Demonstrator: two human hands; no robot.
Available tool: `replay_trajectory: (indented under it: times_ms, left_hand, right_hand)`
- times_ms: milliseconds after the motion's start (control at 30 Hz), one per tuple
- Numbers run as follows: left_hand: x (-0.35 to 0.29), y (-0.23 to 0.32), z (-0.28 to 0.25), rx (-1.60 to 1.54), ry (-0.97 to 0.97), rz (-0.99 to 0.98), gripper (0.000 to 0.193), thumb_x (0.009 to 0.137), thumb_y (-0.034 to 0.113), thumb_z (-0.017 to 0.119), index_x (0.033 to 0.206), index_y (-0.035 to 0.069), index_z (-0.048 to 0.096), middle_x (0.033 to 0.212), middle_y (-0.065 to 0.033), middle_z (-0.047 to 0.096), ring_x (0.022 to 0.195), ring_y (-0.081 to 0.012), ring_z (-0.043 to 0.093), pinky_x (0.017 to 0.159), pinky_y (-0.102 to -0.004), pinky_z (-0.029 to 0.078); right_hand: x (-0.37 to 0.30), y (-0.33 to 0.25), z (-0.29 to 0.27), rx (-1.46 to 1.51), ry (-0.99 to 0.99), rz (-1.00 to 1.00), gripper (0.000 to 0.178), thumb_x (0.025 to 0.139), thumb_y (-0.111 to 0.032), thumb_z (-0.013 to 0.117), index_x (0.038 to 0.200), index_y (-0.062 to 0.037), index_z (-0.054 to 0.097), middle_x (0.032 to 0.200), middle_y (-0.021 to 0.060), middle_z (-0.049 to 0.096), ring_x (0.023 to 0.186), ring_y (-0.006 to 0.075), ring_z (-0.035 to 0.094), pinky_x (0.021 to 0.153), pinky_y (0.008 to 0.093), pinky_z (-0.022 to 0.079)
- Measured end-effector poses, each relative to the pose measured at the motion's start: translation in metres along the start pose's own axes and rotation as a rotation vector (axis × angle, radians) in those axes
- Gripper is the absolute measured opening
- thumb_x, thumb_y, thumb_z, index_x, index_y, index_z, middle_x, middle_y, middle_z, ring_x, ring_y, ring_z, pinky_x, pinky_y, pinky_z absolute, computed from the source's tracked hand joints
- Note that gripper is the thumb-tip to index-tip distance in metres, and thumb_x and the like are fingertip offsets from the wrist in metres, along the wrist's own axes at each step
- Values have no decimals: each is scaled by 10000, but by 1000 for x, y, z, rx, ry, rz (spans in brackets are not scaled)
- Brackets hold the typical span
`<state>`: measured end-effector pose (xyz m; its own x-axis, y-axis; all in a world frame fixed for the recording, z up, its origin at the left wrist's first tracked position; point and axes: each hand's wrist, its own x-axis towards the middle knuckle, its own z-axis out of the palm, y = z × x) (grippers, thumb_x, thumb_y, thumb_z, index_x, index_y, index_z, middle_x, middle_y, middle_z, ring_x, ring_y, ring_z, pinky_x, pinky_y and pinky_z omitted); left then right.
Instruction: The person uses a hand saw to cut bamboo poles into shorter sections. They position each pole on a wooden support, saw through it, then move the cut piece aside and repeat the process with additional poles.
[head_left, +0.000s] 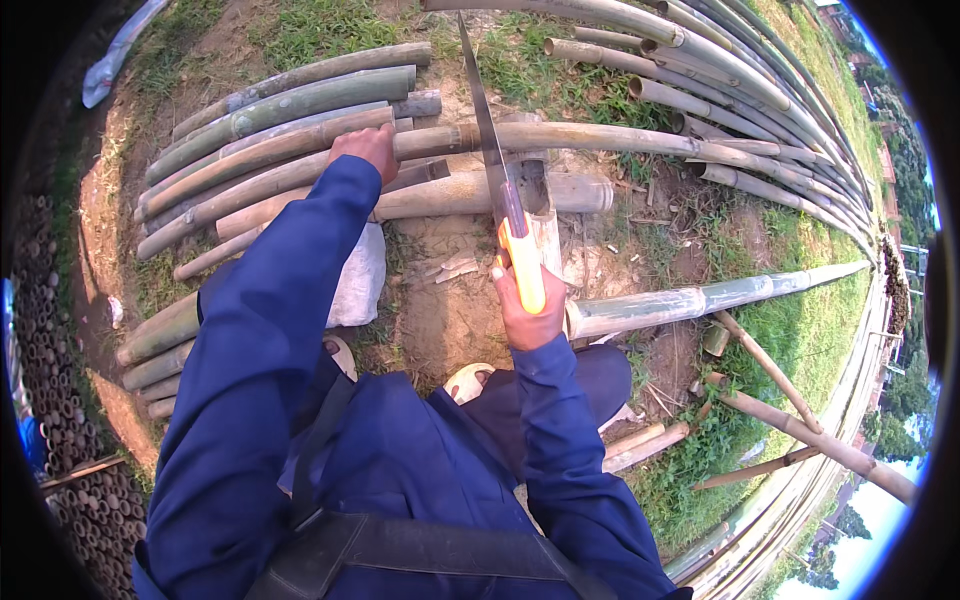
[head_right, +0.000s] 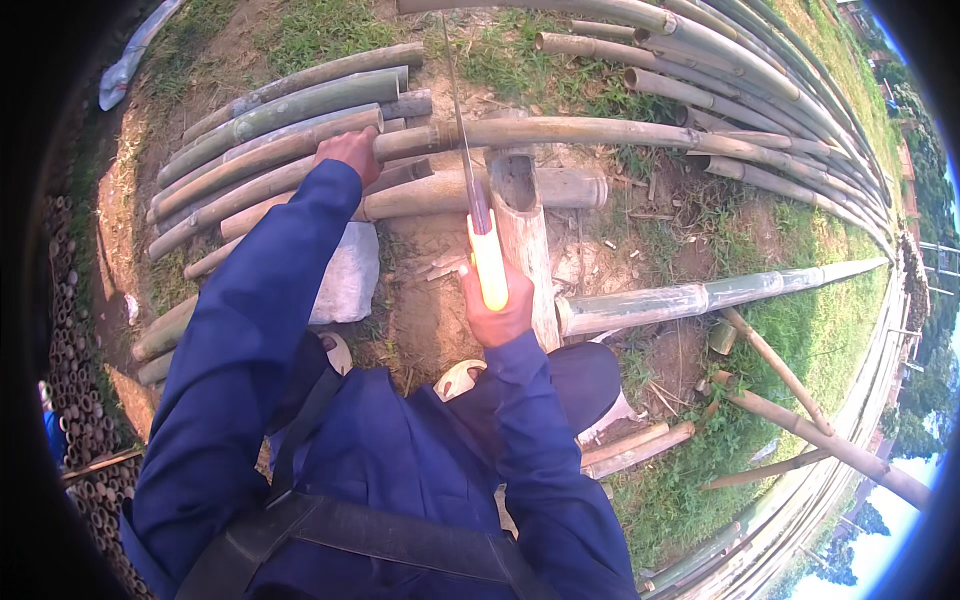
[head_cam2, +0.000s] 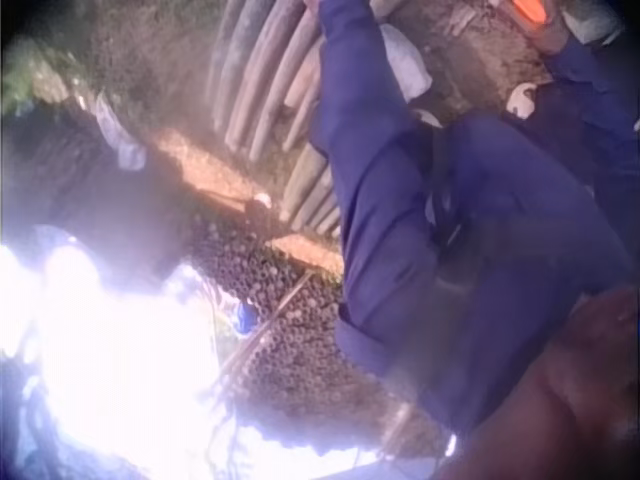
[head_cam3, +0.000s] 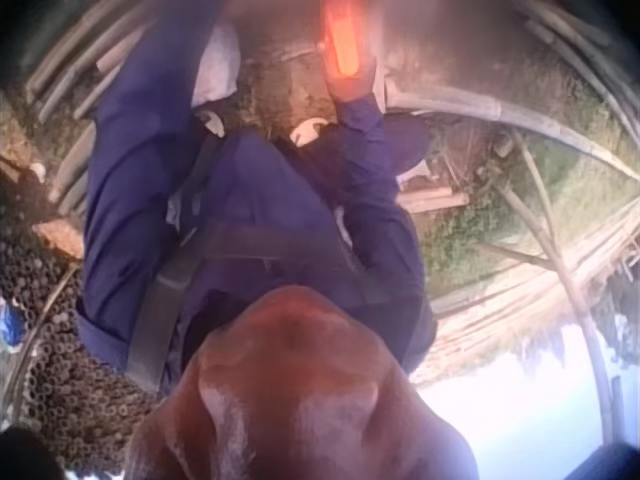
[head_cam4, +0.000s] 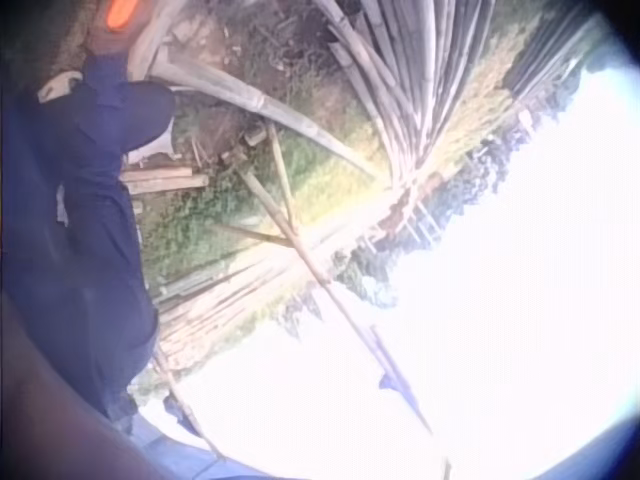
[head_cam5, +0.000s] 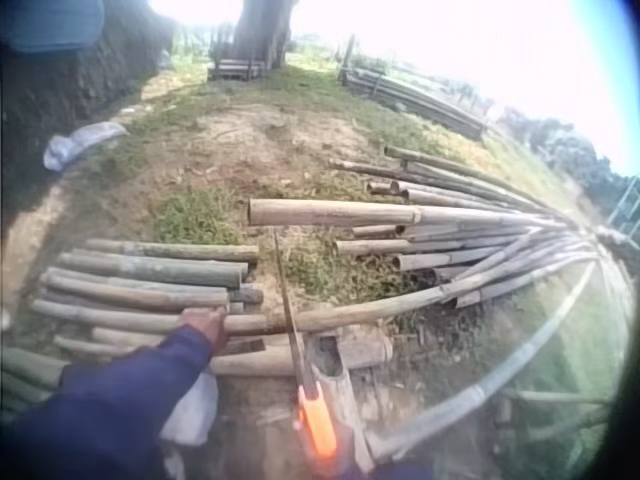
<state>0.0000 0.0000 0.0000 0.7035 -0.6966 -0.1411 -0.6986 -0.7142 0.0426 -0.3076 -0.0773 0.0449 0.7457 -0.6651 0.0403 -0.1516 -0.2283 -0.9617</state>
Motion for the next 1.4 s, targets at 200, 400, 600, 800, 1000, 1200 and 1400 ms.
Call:
replay_trajectory:
  times_ms: [200, 400, 600, 800, 1000, 1200, 1400]
  left_hand:
    - [-13, -18, 5, -7, -22, -55, 375, 813, 268, 728, 1136, 99, 639, 1016, -170, 740, 998, -358, 710, 874, -475, 560]
    - [-3, -10, 8, -17, -11, -66, 352, 813, 253, 715, 1121, 92, 656, 1021, -178, 738, 1004, -357, 707, 878, -472, 557]
    - [0, -3, -4, -31, 39, 8, 253, 842, 158, 619, 1066, 50, 667, 977, -201, 739, 962, -371, 719, 865, -469, 567]
    - [-5, -11, 9, -2, -41, -65, 410, 826, 275, 718, 1188, 103, 630, 1039, -161, 740, 1036, -355, 700, 910, -461, 548]
    - [5, -2, 13, 5, -8, -29, 387, 822, 264, 714, 1166, 100, 648, 1046, -168, 739, 1018, -363, 704, 888, -468, 557]
    - [-4, -5, -10, -23, -20, -6, 277, 838, 187, 644, 1076, 47, 664, 1008, -202, 738, 974, -365, 719, 879, -463, 563]
    - [-5, -12, 10, -31, -31, -35, 383, 815, 290, 733, 1121, 76, 651, 1024, -184, 736, 996, -367, 707, 887, -471, 555]
  right_hand:
    - [-78, -35, -17, -37, -64, 225, 165, 900, -50, 714, 1030, 45, 679, 756, 104, 677, 670, 136, 625, 636, 307, 509]
    - [-81, -34, -23, -19, -17, 271, 233, 871, -2, 703, 1097, 49, 682, 741, 111, 676, 642, 178, 666, 625, 297, 521]
    - [3, -13, 4, 2, 34, 61, 149, 885, -66, 737, 844, 32, 633, 644, 69, 584, 569, 124, 528, 539, 320, 434]
    - [-137, -43, -31, -88, -6, 259, 404, 865, -18, 711, 1259, 45, 650, 834, 112, 713, 736, 140, 660, 722, 287, 534]
    - [6, -15, -8, -29, 4, 134, 109, 887, -47, 722, 916, 35, 656, 699, 67, 615, 604, 122, 536, 583, 300, 457]
    - [-74, -15, -18, -92, -22, 87, 143, 899, -49, 713, 994, 45, 662, 720, 83, 622, 615, 130, 557, 597, 305, 478]
    - [-103, -38, -27, -117, -25, 210, 227, 878, -29, 702, 1089, 48, 666, 724, 90, 641, 637, 126, 595, 631, 286, 496]
